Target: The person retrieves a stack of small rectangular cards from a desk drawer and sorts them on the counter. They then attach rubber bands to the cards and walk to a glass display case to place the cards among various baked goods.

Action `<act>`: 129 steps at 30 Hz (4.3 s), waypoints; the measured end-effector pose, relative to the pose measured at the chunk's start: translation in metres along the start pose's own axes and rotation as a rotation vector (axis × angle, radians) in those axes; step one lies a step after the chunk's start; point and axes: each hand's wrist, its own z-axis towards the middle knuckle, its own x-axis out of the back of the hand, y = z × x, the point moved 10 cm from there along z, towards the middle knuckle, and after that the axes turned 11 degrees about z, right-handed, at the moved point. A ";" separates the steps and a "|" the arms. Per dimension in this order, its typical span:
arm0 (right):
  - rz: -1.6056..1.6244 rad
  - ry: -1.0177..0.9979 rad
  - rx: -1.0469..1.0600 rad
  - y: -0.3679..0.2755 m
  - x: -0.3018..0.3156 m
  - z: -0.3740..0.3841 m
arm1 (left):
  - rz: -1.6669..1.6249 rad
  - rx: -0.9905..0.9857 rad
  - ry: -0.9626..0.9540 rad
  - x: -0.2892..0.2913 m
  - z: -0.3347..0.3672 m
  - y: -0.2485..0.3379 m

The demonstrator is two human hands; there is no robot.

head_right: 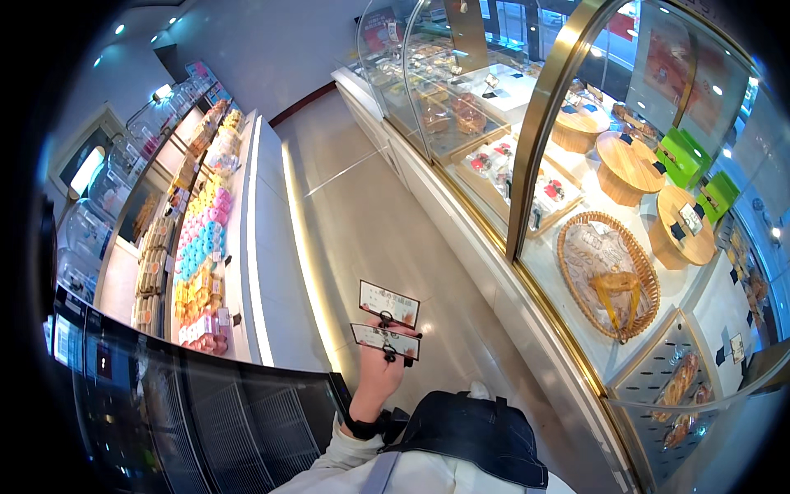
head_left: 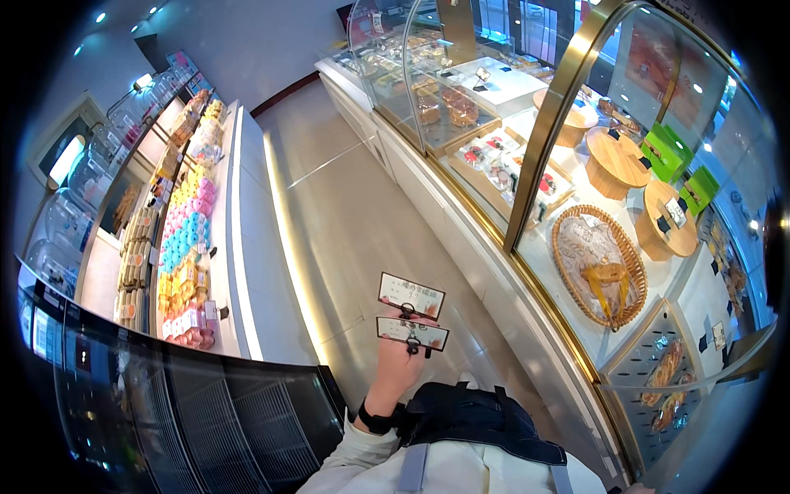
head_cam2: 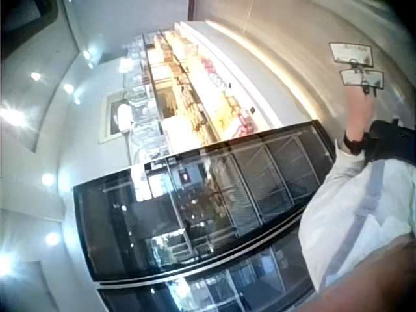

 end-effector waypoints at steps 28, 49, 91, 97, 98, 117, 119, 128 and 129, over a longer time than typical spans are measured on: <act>1.480 -1.533 1.562 -1.195 0.402 -0.512 | 0.306 -0.064 -0.078 0.227 0.402 -0.407; 1.158 -1.705 1.522 -1.818 0.456 -0.561 | 0.300 -0.053 -0.299 0.264 0.889 -0.740; 2.434 -0.391 -0.738 -2.151 0.123 0.414 | -0.598 1.210 -0.283 0.055 1.466 -1.087; 2.338 -0.419 -0.549 -2.132 0.147 0.422 | -0.373 1.242 -0.168 0.055 1.472 -1.084; 2.325 -0.390 -0.577 -2.136 0.150 0.416 | -0.332 1.251 -0.359 0.049 1.473 -1.067; 2.495 -0.471 -0.633 -2.204 0.160 0.417 | -0.335 1.237 -0.189 0.066 1.463 -1.084; 2.490 -0.492 -0.599 -2.206 0.159 0.421 | -0.310 1.215 -0.178 0.067 1.464 -1.087; 2.447 -0.413 -0.596 -2.209 0.133 0.389 | -0.335 1.255 -0.201 0.069 1.459 -1.092; 2.399 -0.420 -0.595 -2.210 0.135 0.384 | -0.320 1.262 -0.189 0.071 1.458 -1.092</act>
